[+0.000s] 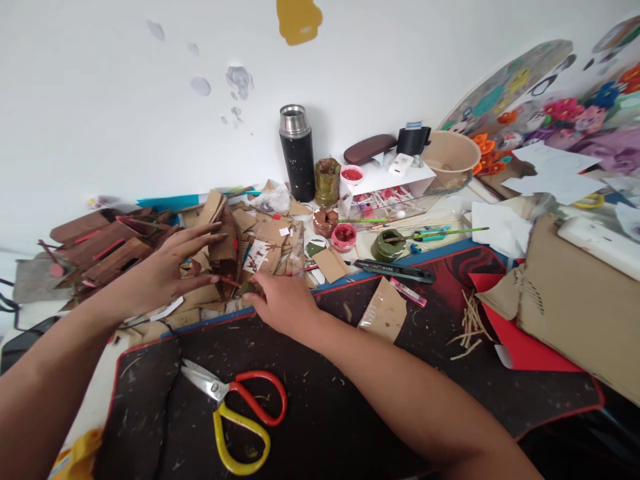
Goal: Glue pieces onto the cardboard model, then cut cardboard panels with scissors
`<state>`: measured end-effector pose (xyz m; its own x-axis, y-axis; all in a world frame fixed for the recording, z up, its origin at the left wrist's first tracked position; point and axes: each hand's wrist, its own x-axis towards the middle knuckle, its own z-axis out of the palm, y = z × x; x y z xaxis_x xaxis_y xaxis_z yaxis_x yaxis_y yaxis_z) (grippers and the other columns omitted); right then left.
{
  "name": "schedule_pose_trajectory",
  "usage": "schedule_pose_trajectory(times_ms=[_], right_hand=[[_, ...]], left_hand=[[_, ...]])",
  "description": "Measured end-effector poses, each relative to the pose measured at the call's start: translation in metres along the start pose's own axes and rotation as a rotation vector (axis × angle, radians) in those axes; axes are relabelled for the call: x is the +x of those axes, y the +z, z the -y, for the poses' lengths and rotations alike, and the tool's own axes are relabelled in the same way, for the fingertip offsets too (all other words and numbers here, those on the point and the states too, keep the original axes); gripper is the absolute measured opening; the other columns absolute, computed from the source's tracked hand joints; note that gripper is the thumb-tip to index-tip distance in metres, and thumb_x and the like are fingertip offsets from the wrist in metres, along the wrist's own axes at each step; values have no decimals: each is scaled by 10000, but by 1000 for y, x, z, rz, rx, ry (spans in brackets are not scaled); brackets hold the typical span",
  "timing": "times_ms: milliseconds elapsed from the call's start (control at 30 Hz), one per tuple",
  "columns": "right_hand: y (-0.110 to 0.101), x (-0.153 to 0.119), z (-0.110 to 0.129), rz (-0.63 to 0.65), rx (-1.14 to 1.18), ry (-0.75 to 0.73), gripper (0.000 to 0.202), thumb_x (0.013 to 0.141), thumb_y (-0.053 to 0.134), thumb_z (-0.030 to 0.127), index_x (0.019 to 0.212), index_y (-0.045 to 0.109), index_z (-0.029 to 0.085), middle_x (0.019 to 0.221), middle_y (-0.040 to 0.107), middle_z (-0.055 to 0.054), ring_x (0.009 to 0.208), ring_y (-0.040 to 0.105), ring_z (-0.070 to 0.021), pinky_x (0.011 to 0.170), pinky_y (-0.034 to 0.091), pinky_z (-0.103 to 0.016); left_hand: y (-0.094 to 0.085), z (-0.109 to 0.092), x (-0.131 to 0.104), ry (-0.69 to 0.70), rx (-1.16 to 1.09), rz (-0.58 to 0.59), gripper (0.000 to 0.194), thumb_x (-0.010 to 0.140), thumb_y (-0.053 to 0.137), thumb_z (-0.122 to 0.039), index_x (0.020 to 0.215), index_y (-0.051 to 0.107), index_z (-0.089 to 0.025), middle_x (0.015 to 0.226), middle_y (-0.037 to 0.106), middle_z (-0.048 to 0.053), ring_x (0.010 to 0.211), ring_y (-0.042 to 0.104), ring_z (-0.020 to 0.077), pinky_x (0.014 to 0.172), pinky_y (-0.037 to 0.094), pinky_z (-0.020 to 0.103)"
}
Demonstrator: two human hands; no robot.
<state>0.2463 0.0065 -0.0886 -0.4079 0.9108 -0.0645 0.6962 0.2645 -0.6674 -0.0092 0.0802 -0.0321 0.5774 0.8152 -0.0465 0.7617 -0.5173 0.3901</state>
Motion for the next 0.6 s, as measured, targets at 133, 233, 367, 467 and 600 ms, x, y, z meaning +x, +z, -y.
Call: schedule_pose_trajectory(times_ms=[133,233,367,467,600], right_hand=[[1,0,-1,-4,-3,-6,341,1073,630,428,1322,684,201,1060,829,-89,1022,783,-307,848,545,-397],[1,0,-1,-10,-2,-14,344,1073,628,432,1318,685,196,1056,829,-87,1020,785,-310,837,546,-399],[1,0,-1,-9,6,-11,339,1075,625,430,1321,680,203,1075,828,-82,1032,780,-296,855,541,-387],[0,0,0,2,7,-6,341,1074,627,429,1321,676,199,1073,828,-80,1041,780,-297,855,539,-384],[0,0,0,8,-3,-5,355,1076,624,441,1326,672,194,1065,830,-82,1040,783,-306,844,539,-390]], left_hand=[[-1,-1,0,-13,-3,-11,889,915,548,-822,1639,411,-326,1751,367,75,1615,314,331,1330,240,524],[0,-1,0,-9,4,-15,875,923,541,-816,1624,432,-304,1747,374,78,1617,309,323,1334,236,516],[0,0,0,-8,10,-13,885,923,533,-823,1604,462,-263,1742,379,98,1617,308,326,1336,230,516],[1,0,0,-10,10,-14,876,928,531,-817,1611,454,-273,1745,376,91,1615,314,319,1333,241,511],[1,0,0,-1,18,-16,865,937,515,-816,1614,450,-280,1753,363,92,1616,313,321,1327,243,517]])
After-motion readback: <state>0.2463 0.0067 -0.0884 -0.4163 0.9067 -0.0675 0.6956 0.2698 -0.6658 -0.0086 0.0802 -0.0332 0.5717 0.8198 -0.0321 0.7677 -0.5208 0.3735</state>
